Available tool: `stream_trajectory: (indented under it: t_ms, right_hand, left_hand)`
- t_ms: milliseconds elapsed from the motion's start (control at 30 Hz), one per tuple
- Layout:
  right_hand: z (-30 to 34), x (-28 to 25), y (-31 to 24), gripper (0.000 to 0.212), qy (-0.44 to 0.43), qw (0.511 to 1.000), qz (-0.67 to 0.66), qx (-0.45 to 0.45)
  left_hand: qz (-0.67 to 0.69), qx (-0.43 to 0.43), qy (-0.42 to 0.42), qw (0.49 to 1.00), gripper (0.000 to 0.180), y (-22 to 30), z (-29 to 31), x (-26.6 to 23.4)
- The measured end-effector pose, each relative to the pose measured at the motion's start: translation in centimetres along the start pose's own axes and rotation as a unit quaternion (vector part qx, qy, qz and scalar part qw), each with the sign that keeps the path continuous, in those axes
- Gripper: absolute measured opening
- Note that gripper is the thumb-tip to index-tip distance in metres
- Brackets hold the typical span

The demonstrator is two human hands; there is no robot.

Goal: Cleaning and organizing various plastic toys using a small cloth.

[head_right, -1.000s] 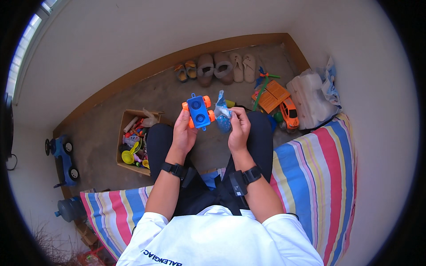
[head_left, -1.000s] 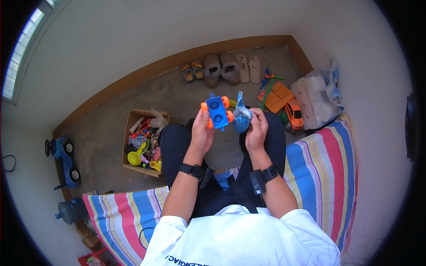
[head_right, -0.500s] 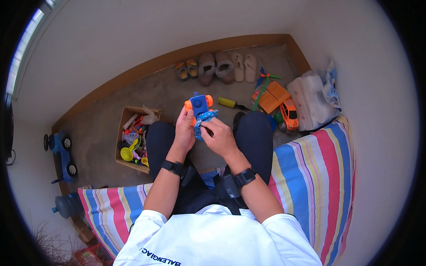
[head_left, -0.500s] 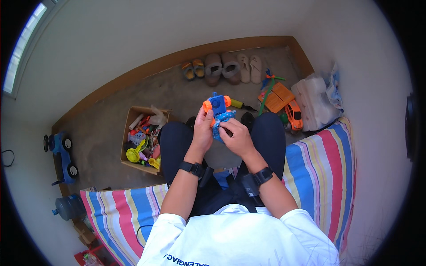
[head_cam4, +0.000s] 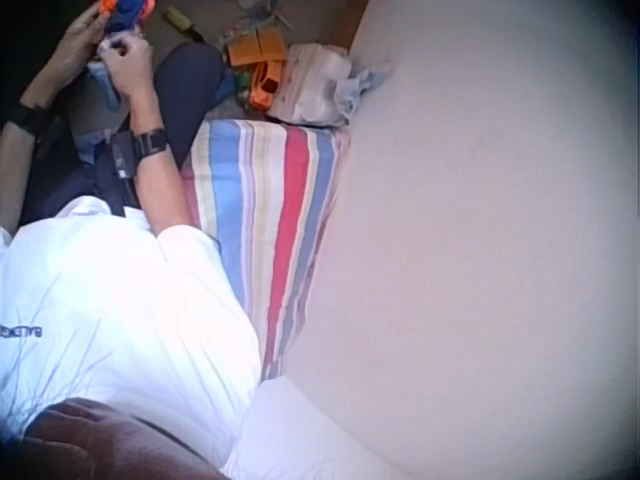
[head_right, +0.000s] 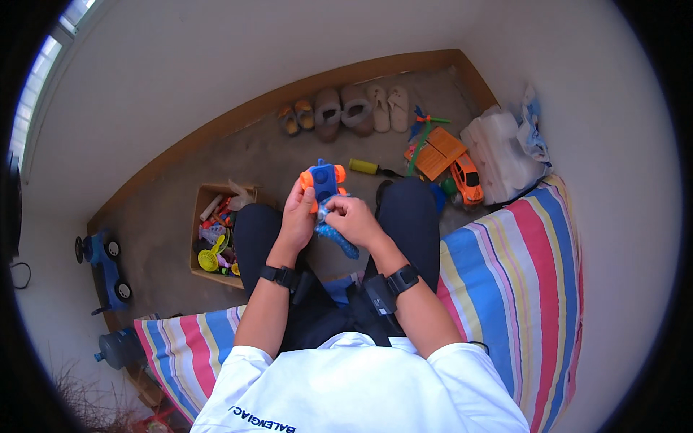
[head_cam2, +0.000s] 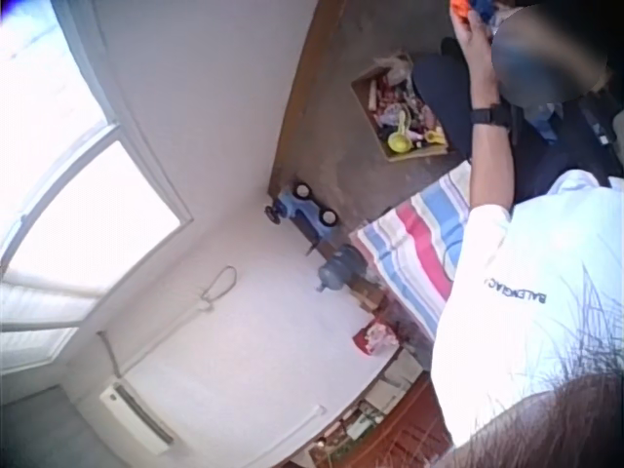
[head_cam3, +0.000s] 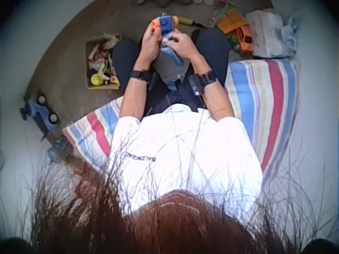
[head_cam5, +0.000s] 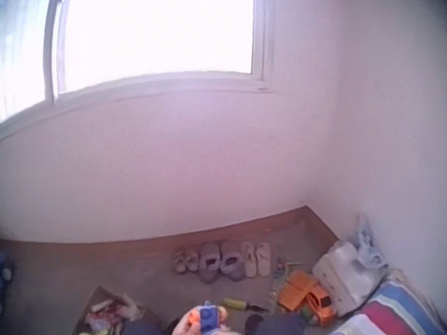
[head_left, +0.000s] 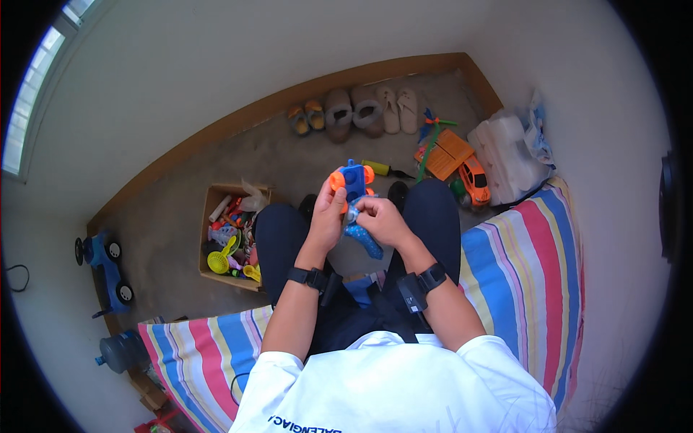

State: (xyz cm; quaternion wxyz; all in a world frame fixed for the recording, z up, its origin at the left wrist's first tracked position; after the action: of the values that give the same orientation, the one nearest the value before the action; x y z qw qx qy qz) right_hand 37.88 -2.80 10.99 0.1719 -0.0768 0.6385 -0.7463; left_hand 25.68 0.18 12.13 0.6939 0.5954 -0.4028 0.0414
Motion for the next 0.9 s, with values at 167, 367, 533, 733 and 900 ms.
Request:
stream_trajectory:
  t_ms: [167,367,533,733,900]
  right_hand:
    - [0.9,0.7,-1.6,0.014,-0.012,0.974,-0.224,-0.03]
    - [1.2,-3.2,-0.4,0.014,0.236,0.878,-0.398,-0.12]
    - [1.3,-2.9,-0.6,0.014,0.236,0.868,-0.421,-0.114]
    - [1.0,-2.9,0.6,0.017,0.255,0.942,-0.19,-0.111]
    - [1.2,-1.1,-2.2,0.019,0.201,0.968,0.144,-0.052]
  left_hand:
    - [0.049,0.02,0.025,0.998,0.044,0.7,0.0,-0.4]
    - [0.022,0.026,0.058,0.998,0.044,0.2,0.1,-1.5]
    - [0.011,0.026,0.06,0.998,0.045,0.2,0.1,-1.5]
    - [-0.018,0.015,0.063,0.998,0.044,-0.2,-0.1,-1.3]
    - [-0.048,0.016,0.047,0.998,0.048,-0.2,-0.2,-1.2]
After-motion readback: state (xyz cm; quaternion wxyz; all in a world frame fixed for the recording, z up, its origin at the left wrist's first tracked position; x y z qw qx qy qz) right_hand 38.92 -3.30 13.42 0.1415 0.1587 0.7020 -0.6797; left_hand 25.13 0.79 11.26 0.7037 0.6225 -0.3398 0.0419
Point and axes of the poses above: each hand's wrist, its own z-axis away from the middle knuckle, its own x-axis out of the palm, y = z × x, the point moved 5 cm from there along -z, towards the middle knuckle, and after that the axes turned 11 degrees about -y, right-handed, at the moved point
